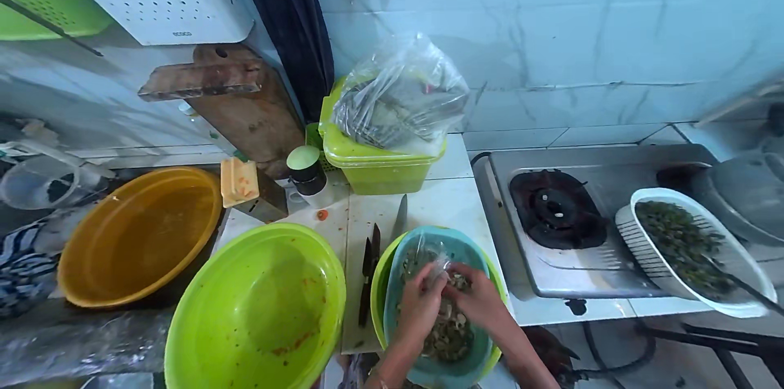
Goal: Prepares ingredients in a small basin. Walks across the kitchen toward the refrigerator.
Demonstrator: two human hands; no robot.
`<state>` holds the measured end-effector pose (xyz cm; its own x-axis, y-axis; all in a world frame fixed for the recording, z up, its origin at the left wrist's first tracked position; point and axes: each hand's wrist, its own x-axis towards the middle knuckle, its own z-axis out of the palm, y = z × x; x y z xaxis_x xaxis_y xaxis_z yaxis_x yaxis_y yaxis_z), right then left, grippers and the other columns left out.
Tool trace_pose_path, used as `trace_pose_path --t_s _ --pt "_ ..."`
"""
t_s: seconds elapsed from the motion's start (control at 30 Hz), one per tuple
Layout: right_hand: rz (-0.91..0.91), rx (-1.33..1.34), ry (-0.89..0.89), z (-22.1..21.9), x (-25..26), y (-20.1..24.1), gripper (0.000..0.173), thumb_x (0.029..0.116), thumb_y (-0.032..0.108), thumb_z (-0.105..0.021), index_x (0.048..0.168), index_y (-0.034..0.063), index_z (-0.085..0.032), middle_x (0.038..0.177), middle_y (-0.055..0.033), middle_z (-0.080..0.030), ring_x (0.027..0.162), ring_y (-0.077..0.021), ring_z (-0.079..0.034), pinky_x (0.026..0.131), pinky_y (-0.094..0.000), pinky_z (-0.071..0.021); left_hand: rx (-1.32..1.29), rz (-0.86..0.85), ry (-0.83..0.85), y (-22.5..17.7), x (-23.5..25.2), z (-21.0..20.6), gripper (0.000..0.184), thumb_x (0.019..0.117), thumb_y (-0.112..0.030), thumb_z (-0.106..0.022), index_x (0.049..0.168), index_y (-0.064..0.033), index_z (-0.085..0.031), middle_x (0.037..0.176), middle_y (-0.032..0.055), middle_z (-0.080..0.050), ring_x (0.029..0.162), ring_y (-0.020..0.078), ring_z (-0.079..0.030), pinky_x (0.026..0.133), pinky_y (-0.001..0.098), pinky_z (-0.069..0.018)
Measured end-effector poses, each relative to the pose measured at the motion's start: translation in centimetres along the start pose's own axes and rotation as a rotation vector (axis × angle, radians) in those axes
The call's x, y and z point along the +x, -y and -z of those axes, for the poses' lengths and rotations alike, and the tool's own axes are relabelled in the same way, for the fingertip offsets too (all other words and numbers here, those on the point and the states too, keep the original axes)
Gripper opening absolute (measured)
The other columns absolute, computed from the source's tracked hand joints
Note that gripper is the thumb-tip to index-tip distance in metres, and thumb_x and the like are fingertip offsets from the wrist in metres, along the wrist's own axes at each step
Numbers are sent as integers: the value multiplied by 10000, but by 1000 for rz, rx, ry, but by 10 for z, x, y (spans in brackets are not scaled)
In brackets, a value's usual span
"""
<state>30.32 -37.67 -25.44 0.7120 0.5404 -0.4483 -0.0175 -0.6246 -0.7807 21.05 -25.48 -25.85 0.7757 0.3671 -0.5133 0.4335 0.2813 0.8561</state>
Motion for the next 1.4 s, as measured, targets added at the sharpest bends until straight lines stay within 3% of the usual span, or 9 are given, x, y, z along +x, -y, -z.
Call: trace_pose_path --t_s 0.23,0.4,0.57,0.87,0.93,1.03,1.17,1.3,1.4 --pt "-145 -342 123 0 -2 44 502 955 252 -673 1388 18 -575 1288 -233 -647 1217 -367 -628 1058 -542 -484 -6 -82 -158 16 -13 -10 311 1060 -180 -532 1302 -47 -675 1123 107 -721 943 157 -689 855 356 -571" --pt "-67 -396 299 24 -16 76 576 1037 245 -562 1558 55 -407 1390 -227 -598 1267 -344 -608 1096 -520 -470 -168 -15 -204 3 -15 1 296 1081 -218 -520 1262 -49 -681 992 101 -692 745 170 -656 617 348 -571" --pt "190 -492 -100 16 -25 77 268 985 191 -645 1200 80 -759 1138 -134 -750 1022 -288 -735 937 -485 -589 -133 -146 -197 -16 -20 1 270 1071 -205 -535 1181 -30 -709 910 68 -698 686 129 -651 586 297 -565" --pt "306 129 -240 27 -22 39 200 1000 90 -559 1084 83 -740 989 -37 -763 719 -163 -751 593 -354 -670 -483 -121 -253 -56 -22 33 228 1082 -135 -500 1113 10 -674 867 100 -641 615 198 -630 588 407 -628" --pt "123 -40 27 26 -18 28 250 1038 135 -526 1207 48 -688 1120 -117 -720 843 -231 -754 728 -424 -667 -556 -134 -254 -74 -31 41 214 1084 -120 -489 1089 7 -661 811 82 -611 588 185 -615 584 404 -630" --pt "9 -538 373 4 14 11 438 1031 167 -550 1462 96 -577 1479 -197 -549 1338 -353 -558 1123 -525 -451 -595 -171 -232 -97 -45 49 228 1090 -119 -468 1100 3 -661 734 50 -555 547 155 -583 572 376 -625" --pt "247 -668 28 -41 54 -19 490 902 72 -628 1388 12 -610 1438 -232 -560 1348 -420 -524 1118 -555 -440 -603 -248 -222 -114 -57 59 229 1086 -116 -467 1088 -2 -665 737 49 -538 552 153 -565 562 363 -615" --pt "438 -641 346 -40 51 -15 352 942 23 -548 1244 71 -722 1324 -177 -648 1281 -371 -581 1077 -532 -473 -621 -281 -229 -121 -66 72 233 1087 -121 -467 1106 -5 -668 728 46 -529 539 146 -555 565 368 -618" --pt "533 -519 80 -45 60 -7 334 908 -5 -567 1201 -2 -728 1288 -192 -679 1225 -363 -639 1042 -505 -524 -615 -297 -237 -121 -69 79 240 1089 -116 -456 1105 1 -664 725 43 -536 535 143 -566 572 370 -629"
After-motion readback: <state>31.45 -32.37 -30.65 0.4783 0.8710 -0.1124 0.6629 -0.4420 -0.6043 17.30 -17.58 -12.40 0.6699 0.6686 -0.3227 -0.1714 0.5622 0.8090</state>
